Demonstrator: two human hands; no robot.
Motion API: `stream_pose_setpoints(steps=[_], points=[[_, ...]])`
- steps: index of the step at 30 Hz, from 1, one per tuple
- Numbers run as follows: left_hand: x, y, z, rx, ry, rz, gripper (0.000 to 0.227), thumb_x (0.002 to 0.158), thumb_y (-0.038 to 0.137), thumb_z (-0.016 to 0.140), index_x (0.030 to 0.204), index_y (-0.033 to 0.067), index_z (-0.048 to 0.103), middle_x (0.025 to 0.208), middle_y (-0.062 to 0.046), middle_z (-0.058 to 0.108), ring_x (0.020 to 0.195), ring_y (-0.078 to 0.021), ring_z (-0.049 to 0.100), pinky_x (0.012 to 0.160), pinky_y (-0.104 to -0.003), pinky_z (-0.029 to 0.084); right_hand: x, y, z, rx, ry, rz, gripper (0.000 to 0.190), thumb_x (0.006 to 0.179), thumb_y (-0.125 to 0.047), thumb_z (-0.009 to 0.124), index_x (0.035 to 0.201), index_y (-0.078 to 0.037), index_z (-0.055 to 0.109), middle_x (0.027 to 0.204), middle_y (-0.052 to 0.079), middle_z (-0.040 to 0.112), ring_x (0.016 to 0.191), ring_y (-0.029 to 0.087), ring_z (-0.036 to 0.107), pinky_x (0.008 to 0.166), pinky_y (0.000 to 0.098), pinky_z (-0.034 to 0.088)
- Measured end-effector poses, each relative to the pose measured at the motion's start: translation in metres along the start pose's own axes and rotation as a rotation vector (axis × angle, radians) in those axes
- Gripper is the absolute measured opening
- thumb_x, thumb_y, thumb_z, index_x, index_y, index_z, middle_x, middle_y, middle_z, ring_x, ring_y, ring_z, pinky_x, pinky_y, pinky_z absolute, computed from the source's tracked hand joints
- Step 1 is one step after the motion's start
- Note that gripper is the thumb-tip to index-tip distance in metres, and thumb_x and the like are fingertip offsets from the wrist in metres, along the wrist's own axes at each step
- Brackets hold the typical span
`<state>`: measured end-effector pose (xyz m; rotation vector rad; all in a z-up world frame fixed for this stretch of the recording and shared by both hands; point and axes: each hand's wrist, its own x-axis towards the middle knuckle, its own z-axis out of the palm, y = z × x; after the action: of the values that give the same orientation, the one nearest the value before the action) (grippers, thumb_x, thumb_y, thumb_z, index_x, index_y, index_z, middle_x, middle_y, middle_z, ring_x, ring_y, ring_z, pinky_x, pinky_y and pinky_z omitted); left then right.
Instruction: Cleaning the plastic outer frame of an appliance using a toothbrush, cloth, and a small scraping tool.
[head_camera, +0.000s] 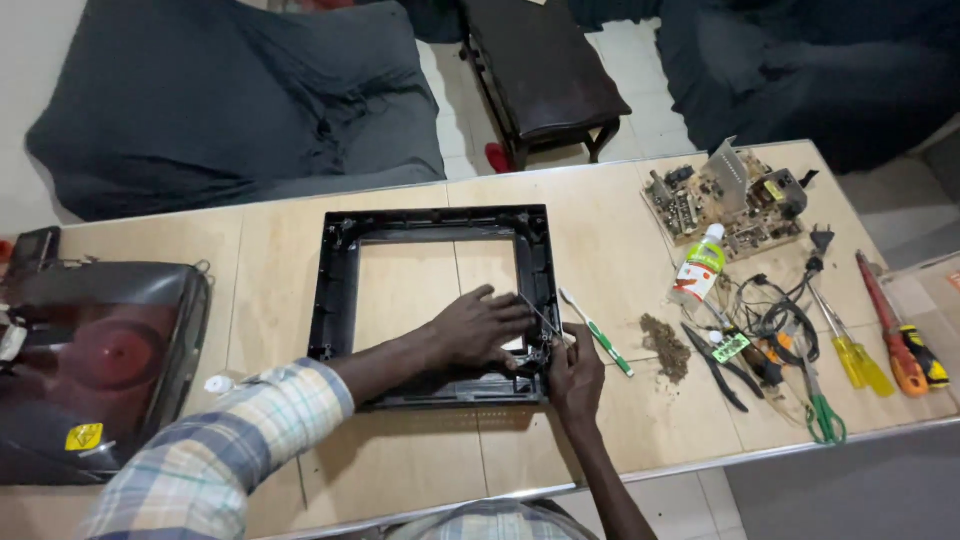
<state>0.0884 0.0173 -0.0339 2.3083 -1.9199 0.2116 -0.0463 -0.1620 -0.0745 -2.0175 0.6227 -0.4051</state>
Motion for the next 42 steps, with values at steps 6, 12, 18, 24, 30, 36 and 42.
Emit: stream_pose_setpoints(steps=[6,12,18,24,30,36,42], points=[[0.027,-0.045,0.042,0.136,-0.039,-0.254,0.056,0.102,0.05,0.035,0.139,0.0162,0.061,0.143,-0.006,0.06,0.133,-0.0284,0.05,0.106,-0.054,0.035,0.0,-0.015,-0.005,-0.004,-0.036,0.037,0.021,0.094,-0.019,0.064,0.114,-0.022,0.07,0.051,0.003,0.04,0.052,0.023,0.051,0.062,0.0405,0.048],[0.064,-0.07,0.059,0.023,-0.205,-0.576,0.064,0.105,0.048,0.024,0.152,0.0126,0.049,0.159,-0.007,0.046,0.149,-0.0293,0.035,0.114,-0.051,0.019,0.005,-0.028,-0.011,0.013,-0.052,-0.097,0.016,0.096,-0.024,0.055,0.106,-0.014,0.063,0.058,0.0,0.041,0.057,0.015,0.042,0.058,0.034,0.036],[0.048,-0.07,0.055,-0.184,-0.046,-0.507,0.05,0.095,0.042,0.056,0.133,0.0105,0.062,0.14,-0.005,0.058,0.125,-0.0335,0.048,0.095,-0.052,0.038,0.006,-0.033,-0.013,0.074,-0.075,-0.047,0.014,0.095,-0.02,0.053,0.102,-0.014,0.063,0.057,-0.001,0.04,0.054,0.011,0.039,0.054,0.031,0.032],[0.029,-0.037,0.01,-0.451,-0.027,-0.191,0.031,0.093,0.019,0.065,0.121,0.0254,0.075,0.124,-0.003,0.071,0.108,-0.0249,0.057,0.084,-0.043,0.04,0.006,-0.039,-0.01,-0.049,-0.08,0.01,0.014,0.096,-0.021,0.054,0.108,-0.016,0.061,0.057,0.005,0.053,0.054,0.019,0.046,0.057,0.0358,0.036],[0.05,-0.029,0.003,-1.215,0.499,-0.704,0.027,0.088,-0.017,0.057,0.08,0.0084,0.063,0.082,-0.008,0.067,0.067,-0.018,0.067,0.056,-0.028,0.061,0.009,-0.04,-0.012,-0.01,-0.113,0.028,0.02,0.096,-0.024,0.053,0.11,-0.015,0.062,0.063,0.005,0.058,0.058,0.017,0.053,0.058,0.0337,0.039],[0.068,-0.079,0.018,-0.848,0.819,-0.868,0.019,0.084,0.006,0.073,0.094,0.0128,0.058,0.092,-0.005,0.065,0.087,-0.0209,0.063,0.077,-0.033,0.052,0.013,-0.033,-0.011,-0.008,-0.102,-0.001,0.019,0.097,-0.026,0.054,0.111,-0.017,0.063,0.064,0.004,0.061,0.059,0.017,0.055,0.06,0.0327,0.04],[0.063,-0.078,0.069,-0.651,0.401,-0.448,0.038,0.094,-0.004,0.06,0.131,0.0031,0.062,0.108,-0.016,0.052,0.098,-0.0345,0.053,0.077,-0.041,0.042,0.013,-0.038,-0.011,-0.032,-0.108,0.078,0.02,0.094,-0.024,0.053,0.109,-0.016,0.063,0.06,0.005,0.058,0.057,0.02,0.054,0.061,0.0359,0.041]])
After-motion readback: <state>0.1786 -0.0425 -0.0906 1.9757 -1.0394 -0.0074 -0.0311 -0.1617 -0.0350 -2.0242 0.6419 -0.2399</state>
